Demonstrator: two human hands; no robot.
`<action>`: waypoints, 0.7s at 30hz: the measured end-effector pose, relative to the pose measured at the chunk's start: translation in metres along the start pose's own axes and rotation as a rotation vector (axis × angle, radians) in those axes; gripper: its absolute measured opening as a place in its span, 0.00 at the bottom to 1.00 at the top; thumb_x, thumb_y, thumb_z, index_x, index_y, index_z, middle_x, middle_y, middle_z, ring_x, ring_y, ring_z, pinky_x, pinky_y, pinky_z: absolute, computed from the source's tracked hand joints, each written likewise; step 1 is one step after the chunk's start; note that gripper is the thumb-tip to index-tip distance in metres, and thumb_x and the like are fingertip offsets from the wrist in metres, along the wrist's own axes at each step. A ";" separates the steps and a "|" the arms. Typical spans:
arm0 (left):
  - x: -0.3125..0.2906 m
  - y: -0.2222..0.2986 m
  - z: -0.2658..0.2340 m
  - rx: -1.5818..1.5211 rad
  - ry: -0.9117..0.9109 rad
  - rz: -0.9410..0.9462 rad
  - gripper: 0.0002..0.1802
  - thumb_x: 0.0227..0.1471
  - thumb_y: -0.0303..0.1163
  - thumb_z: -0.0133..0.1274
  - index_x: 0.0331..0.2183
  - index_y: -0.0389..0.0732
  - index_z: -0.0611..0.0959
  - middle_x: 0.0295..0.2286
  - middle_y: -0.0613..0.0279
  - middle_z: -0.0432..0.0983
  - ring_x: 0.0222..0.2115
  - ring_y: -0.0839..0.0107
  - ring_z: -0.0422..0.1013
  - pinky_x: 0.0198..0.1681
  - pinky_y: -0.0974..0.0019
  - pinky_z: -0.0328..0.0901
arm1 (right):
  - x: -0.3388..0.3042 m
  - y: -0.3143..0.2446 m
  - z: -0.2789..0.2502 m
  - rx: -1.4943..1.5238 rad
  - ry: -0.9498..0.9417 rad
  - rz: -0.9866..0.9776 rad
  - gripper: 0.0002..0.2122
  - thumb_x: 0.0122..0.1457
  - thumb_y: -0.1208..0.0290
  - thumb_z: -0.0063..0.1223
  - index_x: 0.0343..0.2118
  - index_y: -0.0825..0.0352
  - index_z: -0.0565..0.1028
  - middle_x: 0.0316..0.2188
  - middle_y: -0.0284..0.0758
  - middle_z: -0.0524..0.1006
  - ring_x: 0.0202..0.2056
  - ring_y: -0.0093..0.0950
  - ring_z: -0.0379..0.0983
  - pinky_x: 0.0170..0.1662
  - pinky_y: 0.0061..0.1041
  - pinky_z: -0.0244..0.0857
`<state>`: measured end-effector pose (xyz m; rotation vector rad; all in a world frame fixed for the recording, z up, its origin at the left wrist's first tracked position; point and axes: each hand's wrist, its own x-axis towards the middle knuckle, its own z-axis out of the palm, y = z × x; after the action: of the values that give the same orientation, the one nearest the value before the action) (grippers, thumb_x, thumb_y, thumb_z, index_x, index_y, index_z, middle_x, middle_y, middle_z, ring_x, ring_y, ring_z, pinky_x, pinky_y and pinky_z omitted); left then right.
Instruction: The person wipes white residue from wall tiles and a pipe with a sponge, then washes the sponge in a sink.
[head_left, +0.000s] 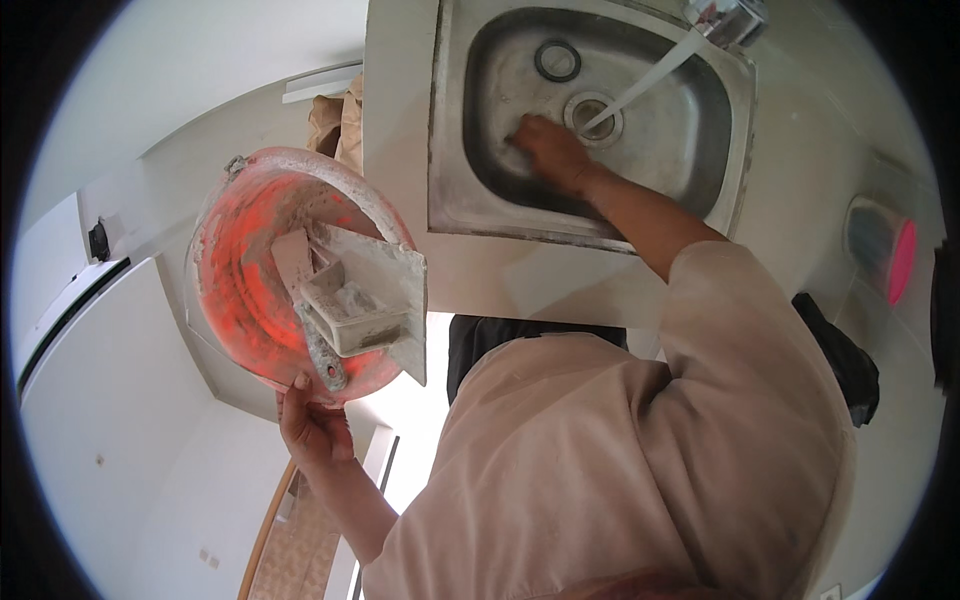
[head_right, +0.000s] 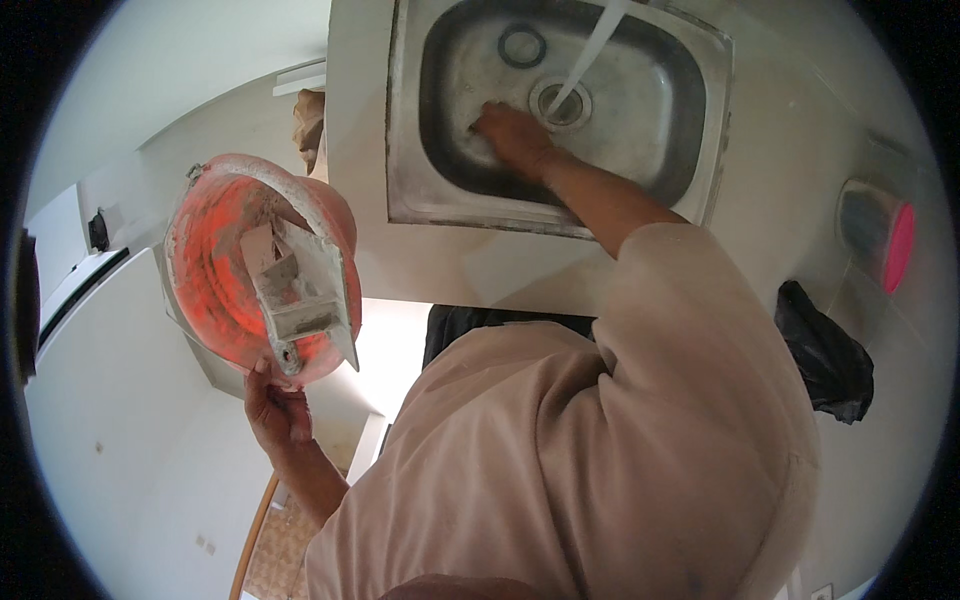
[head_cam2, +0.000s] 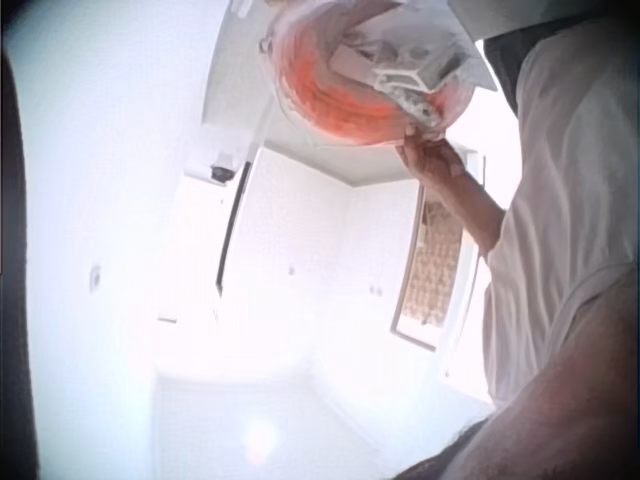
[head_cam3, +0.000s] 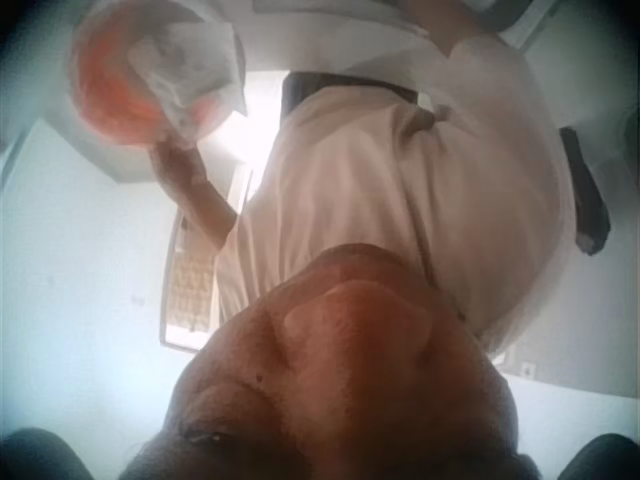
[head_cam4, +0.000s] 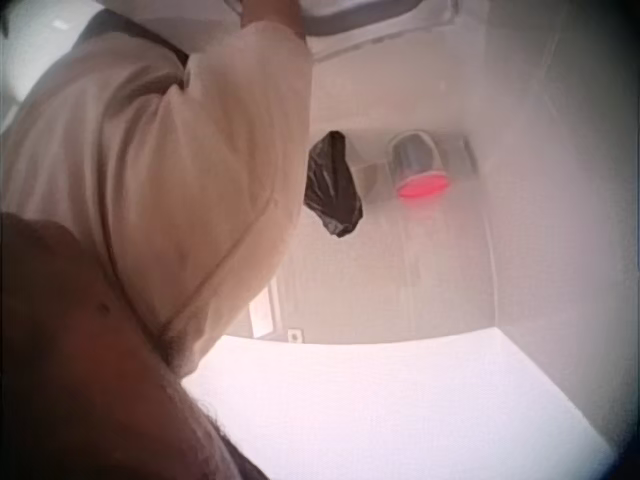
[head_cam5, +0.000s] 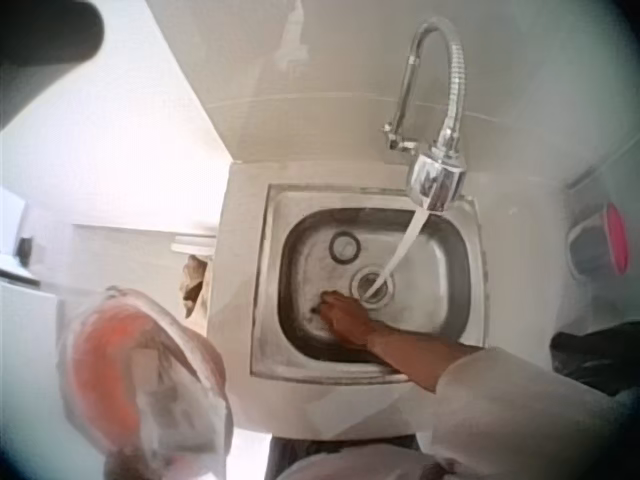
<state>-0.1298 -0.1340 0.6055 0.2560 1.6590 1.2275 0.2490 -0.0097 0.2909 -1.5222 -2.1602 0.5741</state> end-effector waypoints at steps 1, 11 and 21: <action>0.002 0.000 0.000 -0.007 -0.004 -0.001 0.20 0.54 0.29 0.56 0.49 0.37 0.76 0.39 0.62 0.80 0.37 0.71 0.77 0.38 0.64 0.72 | 0.010 0.010 -0.005 -0.008 0.000 -0.003 0.16 0.45 0.82 0.53 0.39 0.63 0.80 0.38 0.41 0.75 0.45 0.43 0.73 0.47 0.38 0.69; 0.013 -0.003 -0.018 -0.035 -0.137 -0.043 0.27 0.51 0.26 0.58 0.54 0.37 0.73 0.47 0.58 0.76 0.45 0.65 0.75 0.47 0.59 0.72 | -0.055 0.004 -0.036 0.120 -0.310 -0.022 0.15 0.48 0.83 0.50 0.39 0.62 0.78 0.44 0.39 0.74 0.49 0.42 0.71 0.53 0.35 0.66; 0.016 -0.004 -0.018 -0.046 -0.213 -0.029 0.21 0.57 0.30 0.54 0.51 0.34 0.74 0.43 0.57 0.79 0.44 0.65 0.76 0.51 0.56 0.71 | -0.051 0.143 -0.097 -0.241 0.574 0.561 0.10 0.49 0.73 0.57 0.37 0.64 0.79 0.38 0.43 0.76 0.44 0.45 0.72 0.48 0.40 0.67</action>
<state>-0.1498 -0.1362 0.5922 0.3219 1.4453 1.1725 0.4293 -0.0053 0.2843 -2.1220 -1.4010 0.0108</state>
